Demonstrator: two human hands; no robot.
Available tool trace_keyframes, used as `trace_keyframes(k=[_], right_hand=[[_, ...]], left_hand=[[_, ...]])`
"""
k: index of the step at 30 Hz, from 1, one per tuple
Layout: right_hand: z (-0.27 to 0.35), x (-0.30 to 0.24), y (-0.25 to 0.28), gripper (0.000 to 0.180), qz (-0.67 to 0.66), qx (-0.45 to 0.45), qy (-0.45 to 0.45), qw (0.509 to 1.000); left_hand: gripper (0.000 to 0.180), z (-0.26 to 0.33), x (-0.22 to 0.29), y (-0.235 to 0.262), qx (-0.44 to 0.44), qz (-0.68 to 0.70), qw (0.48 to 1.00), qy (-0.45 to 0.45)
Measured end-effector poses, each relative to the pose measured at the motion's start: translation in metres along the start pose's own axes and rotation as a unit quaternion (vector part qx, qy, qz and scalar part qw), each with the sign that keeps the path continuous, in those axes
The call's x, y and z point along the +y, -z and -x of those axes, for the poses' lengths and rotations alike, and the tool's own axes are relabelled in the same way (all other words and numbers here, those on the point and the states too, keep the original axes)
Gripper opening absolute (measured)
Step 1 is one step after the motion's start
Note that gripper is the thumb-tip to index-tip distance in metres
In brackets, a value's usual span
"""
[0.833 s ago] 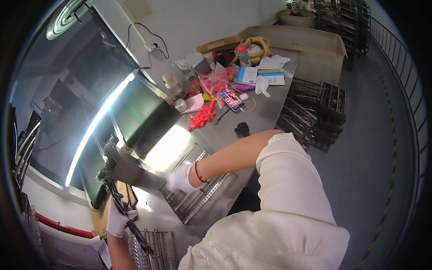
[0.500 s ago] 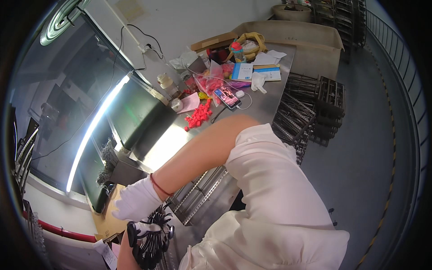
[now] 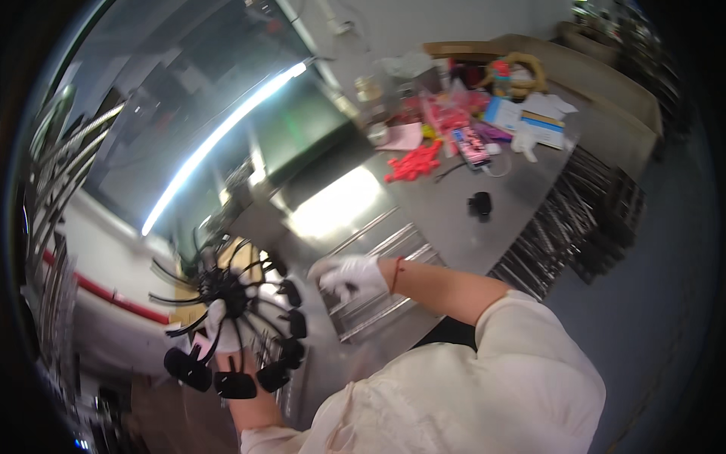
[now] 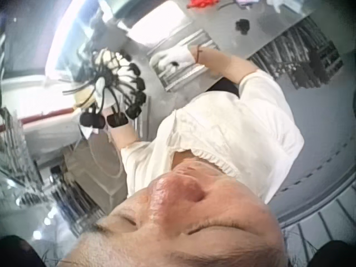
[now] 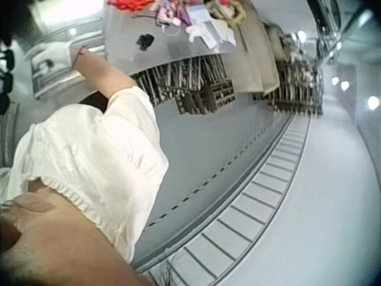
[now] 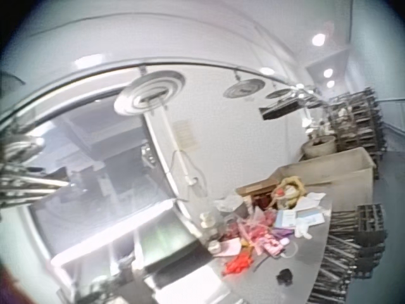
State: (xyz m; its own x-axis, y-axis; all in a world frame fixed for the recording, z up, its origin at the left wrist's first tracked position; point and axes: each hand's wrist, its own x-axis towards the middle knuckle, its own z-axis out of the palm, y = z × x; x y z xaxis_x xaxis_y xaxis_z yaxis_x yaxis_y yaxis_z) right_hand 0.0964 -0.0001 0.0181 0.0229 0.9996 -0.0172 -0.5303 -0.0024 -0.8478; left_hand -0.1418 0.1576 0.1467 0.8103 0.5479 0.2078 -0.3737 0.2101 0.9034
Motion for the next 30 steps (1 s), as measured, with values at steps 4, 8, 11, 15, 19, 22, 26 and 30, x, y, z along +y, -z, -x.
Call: trace_keyframes(k=[4,8,11,15,19,22,26,30], right_hand=[[-0.027,-0.023,-0.015,0.049,0.164,0.189,0.122,0.961],[-0.041,-0.029,-0.019,0.067,0.492,0.164,0.186,0.834],[-0.058,-0.02,-0.012,0.072,0.501,0.095,0.136,0.849],[-0.077,-0.005,-0.004,0.07,0.393,-0.034,-0.057,0.917],[-0.074,0.016,-0.01,0.046,0.543,0.132,0.071,0.826],[-0.066,0.027,-0.007,0.023,0.663,0.155,0.284,0.675],[-0.057,0.03,0.008,0.027,0.667,0.098,0.345,0.654],[-0.054,0.031,0.01,0.043,0.216,0.112,0.037,0.969]], left_hand=[[0.083,0.011,-0.025,-0.013,-0.048,0.059,0.997,0.008],[0.091,0.016,-0.041,-0.034,-0.05,0.074,0.995,-0.04],[0.074,0.015,-0.05,-0.041,-0.044,0.115,0.991,-0.05],[0.058,0.011,-0.066,-0.038,-0.031,0.199,0.979,-0.013],[0.056,0.01,-0.08,-0.038,-0.009,0.183,0.983,0.01],[0.041,0.005,-0.075,-0.04,0.015,0.17,0.983,0.066],[0.047,-0.004,-0.038,-0.03,-0.003,0.171,0.983,0.074],[0.049,0.002,-0.032,-0.024,0.004,0.077,0.996,-0.042]])
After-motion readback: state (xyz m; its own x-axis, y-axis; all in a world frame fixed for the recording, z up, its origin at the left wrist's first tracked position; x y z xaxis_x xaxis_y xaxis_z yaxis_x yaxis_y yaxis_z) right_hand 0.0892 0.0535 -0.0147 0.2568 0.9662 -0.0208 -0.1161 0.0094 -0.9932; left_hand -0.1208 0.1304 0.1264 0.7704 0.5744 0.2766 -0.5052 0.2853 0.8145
